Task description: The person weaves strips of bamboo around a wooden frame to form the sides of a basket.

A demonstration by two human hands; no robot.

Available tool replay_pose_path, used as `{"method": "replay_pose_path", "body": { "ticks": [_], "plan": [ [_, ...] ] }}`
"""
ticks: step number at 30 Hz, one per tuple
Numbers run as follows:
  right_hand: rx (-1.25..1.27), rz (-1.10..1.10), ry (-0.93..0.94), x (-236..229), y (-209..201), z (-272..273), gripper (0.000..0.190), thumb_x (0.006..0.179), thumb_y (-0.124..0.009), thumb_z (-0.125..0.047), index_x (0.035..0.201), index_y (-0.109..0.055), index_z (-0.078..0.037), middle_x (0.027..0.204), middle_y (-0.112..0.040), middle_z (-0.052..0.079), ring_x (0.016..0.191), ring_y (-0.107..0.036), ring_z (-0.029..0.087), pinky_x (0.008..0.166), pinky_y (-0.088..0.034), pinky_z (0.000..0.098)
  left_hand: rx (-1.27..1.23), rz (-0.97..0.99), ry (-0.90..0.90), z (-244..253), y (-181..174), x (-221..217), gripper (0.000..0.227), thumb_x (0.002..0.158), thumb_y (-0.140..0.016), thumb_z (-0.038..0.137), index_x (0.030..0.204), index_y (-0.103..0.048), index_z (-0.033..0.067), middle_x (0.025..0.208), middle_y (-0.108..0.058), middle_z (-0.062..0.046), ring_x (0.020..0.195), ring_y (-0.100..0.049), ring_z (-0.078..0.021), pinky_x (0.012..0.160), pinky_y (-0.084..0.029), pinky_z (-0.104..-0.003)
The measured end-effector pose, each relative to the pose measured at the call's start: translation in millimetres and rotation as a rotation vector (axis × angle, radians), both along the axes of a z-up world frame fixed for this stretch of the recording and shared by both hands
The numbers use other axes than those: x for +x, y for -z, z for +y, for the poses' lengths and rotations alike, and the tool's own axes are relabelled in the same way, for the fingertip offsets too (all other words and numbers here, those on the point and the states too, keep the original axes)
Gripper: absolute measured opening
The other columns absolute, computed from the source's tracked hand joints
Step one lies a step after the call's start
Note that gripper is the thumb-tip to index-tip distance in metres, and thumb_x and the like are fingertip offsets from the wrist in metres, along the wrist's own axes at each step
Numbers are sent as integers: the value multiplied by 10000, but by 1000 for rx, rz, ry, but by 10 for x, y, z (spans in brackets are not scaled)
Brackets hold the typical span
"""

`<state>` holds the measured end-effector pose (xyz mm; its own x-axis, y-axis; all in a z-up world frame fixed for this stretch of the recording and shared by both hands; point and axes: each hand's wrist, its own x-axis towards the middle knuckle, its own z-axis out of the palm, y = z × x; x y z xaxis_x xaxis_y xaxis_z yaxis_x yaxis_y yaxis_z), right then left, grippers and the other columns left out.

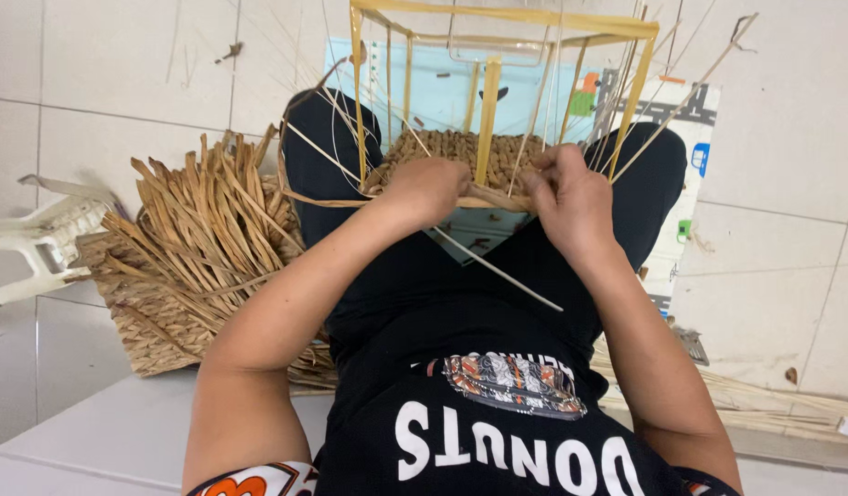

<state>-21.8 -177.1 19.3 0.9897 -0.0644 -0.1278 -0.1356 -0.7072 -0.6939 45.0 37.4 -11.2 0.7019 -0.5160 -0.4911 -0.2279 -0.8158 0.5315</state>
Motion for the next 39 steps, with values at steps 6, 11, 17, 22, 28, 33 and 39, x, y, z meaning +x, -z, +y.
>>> {"method": "replay_pose_path", "body": {
  "ticks": [6,11,17,22,28,33,39],
  "plan": [
    [-214,-193,-406,-3,127,292,233,836,-795,-197,1025,-747,-68,887,-736,130,823,-712,346,706,-555,451,-115,-222,0,122,-295,-198,204,909,-686,243,983,-689,52,933,-705,-157,923,-666,-395,762,-510,-525],
    [-60,-155,-285,-30,213,284,106,902,-748,-174,966,-743,-90,849,-715,116,771,-703,337,675,-541,447,-253,-772,-140,466,-621,-208,119,897,-716,165,982,-692,86,968,-692,-97,952,-654,-321,822,-496,-475],
    [-101,-140,-201,-21,267,328,133,978,-710,-169,903,-681,-62,790,-675,156,722,-672,372,637,-511,473,-309,-826,27,423,-302,-593,100,863,-691,140,947,-663,93,948,-646,-73,944,-639,-291,843,-501,-436],
    [-141,-211,-186,-130,366,328,183,985,-731,-165,884,-640,-43,774,-662,178,739,-676,384,648,-514,467,-338,-534,97,255,2,-956,75,845,-653,136,900,-647,84,866,-630,-84,880,-661,-305,741,-527,-450],
    [14,-265,-68,-145,400,393,169,971,-738,-140,1032,-636,-20,843,-727,146,752,-735,331,639,-552,424,-393,20,-440,-46,-10,-285,169,1007,-567,230,1108,-636,114,799,-725,-100,722,-725,-273,695,-550,-439],
    [-191,-170,-117,-24,374,394,100,972,-735,-186,1009,-732,-92,844,-719,143,753,-714,364,686,-550,469,-430,-54,-496,-238,247,-136,172,979,-654,207,1050,-629,52,862,-737,-81,751,-717,-229,691,-554,-406],
    [-111,163,-329,222,338,259,215,856,-737,-180,1059,-779,-124,1006,-617,148,959,-650,351,824,-498,467,-744,500,-649,-125,829,145,279,958,-593,156,1220,-547,72,903,-720,-70,660,-674,-194,606,-528,-399]
  ]
}}
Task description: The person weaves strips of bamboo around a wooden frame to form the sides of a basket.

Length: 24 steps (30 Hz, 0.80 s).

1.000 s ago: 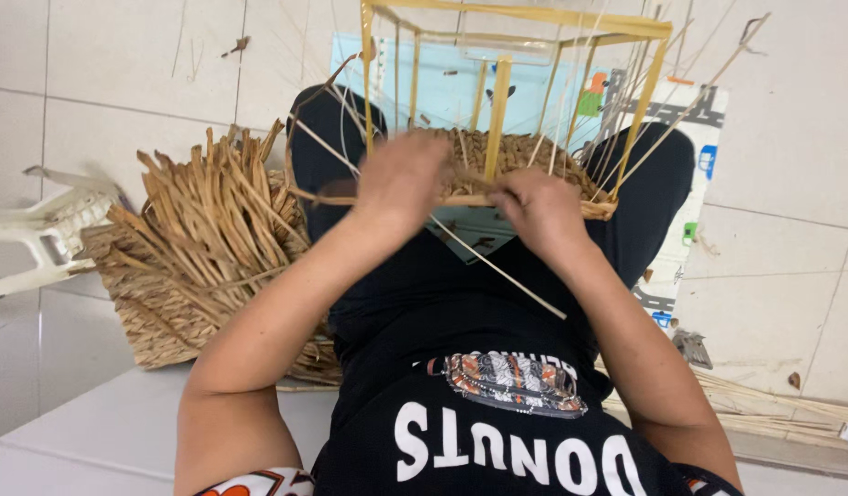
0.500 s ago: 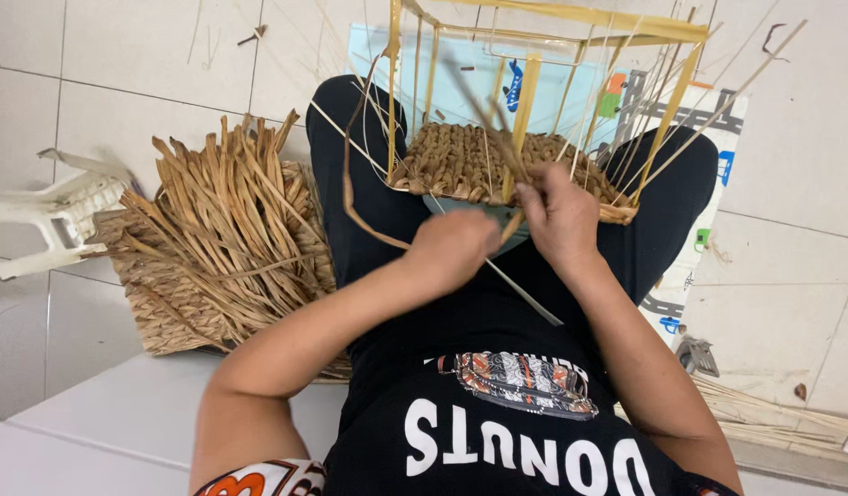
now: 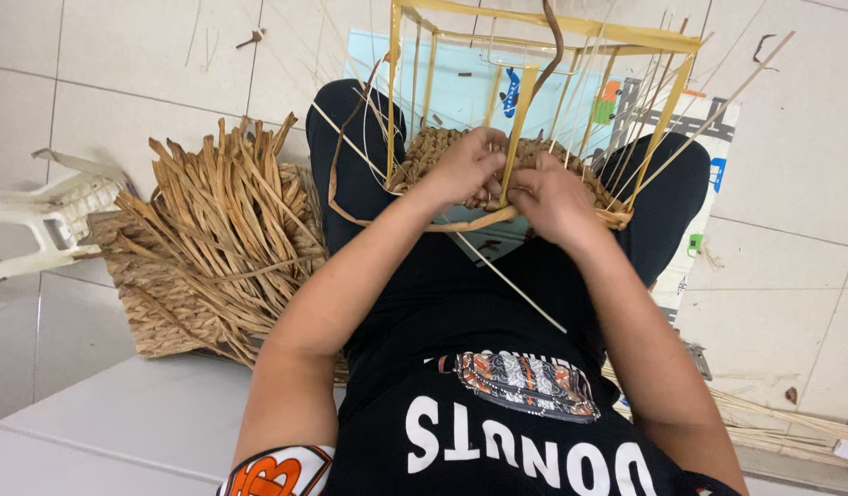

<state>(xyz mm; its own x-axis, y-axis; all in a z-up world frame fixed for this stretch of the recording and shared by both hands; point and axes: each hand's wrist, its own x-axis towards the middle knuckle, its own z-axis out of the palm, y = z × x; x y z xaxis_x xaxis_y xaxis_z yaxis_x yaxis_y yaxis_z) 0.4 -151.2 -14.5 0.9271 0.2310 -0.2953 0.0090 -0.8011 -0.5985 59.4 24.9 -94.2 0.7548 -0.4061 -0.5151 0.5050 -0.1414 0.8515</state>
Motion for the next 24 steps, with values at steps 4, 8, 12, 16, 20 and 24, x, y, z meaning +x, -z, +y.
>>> {"method": "replay_pose_path", "body": {
  "ticks": [4,8,12,16,20,24],
  "plan": [
    [53,101,-98,83,62,-86,205,884,-716,-170,1074,-766,-112,1009,-619,123,960,-650,340,849,-514,439,68,-414,185,69,-12,-64,253,864,-719,89,1102,-688,10,899,-758,-58,771,-717,-132,708,-576,-315],
    [239,88,82,-58,111,-98,243,907,-702,-137,1135,-720,-56,1011,-716,98,935,-706,232,826,-550,355,356,-365,185,293,-282,-566,188,906,-766,139,999,-700,-11,833,-735,-82,726,-690,-159,695,-543,-312],
    [383,80,245,-52,119,-57,232,957,-684,-128,1145,-713,3,985,-777,89,856,-721,98,752,-576,263,-71,-170,-151,307,-256,-963,138,865,-741,34,997,-703,26,934,-752,-53,837,-713,-127,745,-579,-287],
    [282,18,233,-31,80,55,260,931,-726,-163,1130,-709,3,940,-778,124,811,-735,188,722,-571,333,-404,-253,-403,289,-159,-1274,125,924,-737,7,953,-616,19,1162,-735,-85,1060,-709,-145,924,-590,-301],
    [21,-215,98,33,121,88,265,939,-756,-200,1055,-660,19,934,-738,228,873,-739,367,738,-568,455,-465,-165,-483,496,-168,-1465,88,989,-691,33,1000,-608,9,1228,-713,-107,962,-700,-142,853,-578,-294],
    [-23,-141,89,13,157,61,260,1000,-726,-176,1099,-616,38,877,-725,231,789,-719,361,705,-552,446,-392,-190,-764,1259,-145,-1359,142,999,-671,153,1023,-574,52,1021,-750,-153,850,-748,-198,779,-643,-350]
  ]
}}
